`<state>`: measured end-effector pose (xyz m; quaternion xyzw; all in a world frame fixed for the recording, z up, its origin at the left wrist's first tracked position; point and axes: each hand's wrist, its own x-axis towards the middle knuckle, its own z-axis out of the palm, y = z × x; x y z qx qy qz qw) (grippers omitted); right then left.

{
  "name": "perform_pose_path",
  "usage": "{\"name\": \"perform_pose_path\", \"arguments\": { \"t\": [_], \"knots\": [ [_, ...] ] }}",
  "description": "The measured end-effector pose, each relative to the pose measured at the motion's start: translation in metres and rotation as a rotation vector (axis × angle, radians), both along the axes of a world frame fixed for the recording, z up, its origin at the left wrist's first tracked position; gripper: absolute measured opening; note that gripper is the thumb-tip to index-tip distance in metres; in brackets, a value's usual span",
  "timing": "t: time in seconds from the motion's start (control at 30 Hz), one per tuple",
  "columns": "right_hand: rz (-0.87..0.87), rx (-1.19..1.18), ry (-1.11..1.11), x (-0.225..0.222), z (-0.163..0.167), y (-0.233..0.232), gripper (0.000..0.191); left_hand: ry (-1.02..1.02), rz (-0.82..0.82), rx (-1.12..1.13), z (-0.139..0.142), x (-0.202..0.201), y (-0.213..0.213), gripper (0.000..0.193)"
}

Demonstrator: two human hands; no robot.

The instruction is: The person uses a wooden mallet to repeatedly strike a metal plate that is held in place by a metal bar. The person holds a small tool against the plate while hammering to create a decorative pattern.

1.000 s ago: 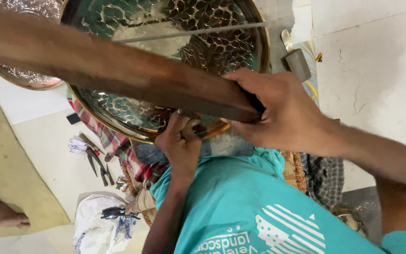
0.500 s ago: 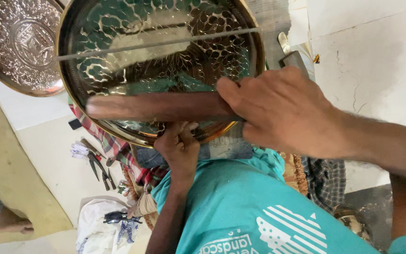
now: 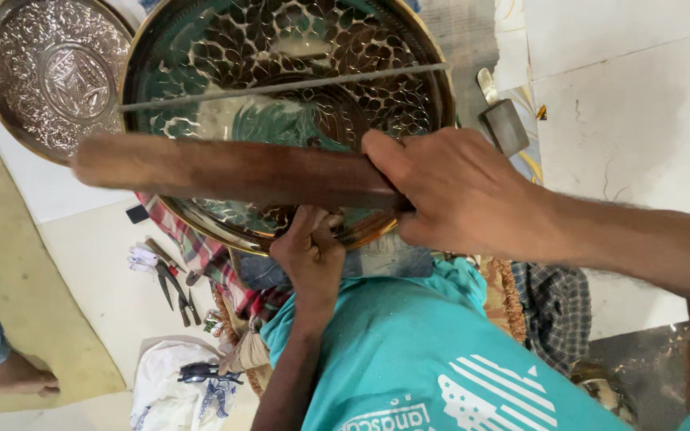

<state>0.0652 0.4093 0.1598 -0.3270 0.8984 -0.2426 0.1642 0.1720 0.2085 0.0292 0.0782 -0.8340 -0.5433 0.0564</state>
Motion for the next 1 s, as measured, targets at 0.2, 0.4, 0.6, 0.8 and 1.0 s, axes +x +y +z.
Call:
{"name": "perform_pose_path", "arguments": {
  "t": [0.2,0.4,0.6,0.8,1.0],
  "knots": [
    [-0.06,0.051,-0.205,-0.005,-0.002,-0.004,0.048,-0.025,-0.024,0.045,0.001,0.0,-0.002,0.016],
    [-0.113,-0.059,-0.256,-0.01,0.001,-0.005,0.05,0.003,-0.054,0.07,0.008,-0.004,-0.004,0.038],
    [-0.134,-0.073,-0.264,-0.014,0.0,-0.005,0.045,-0.002,-0.065,-0.012,0.001,-0.005,-0.003,0.038],
    [-0.215,-0.053,-0.198,-0.016,-0.003,-0.004,0.045,0.061,-0.073,0.0,-0.005,-0.007,-0.002,0.047],
    [-0.131,0.042,-0.164,-0.015,-0.007,-0.002,0.047,0.087,-0.087,0.028,-0.006,-0.007,-0.004,0.046]
  ]
}}
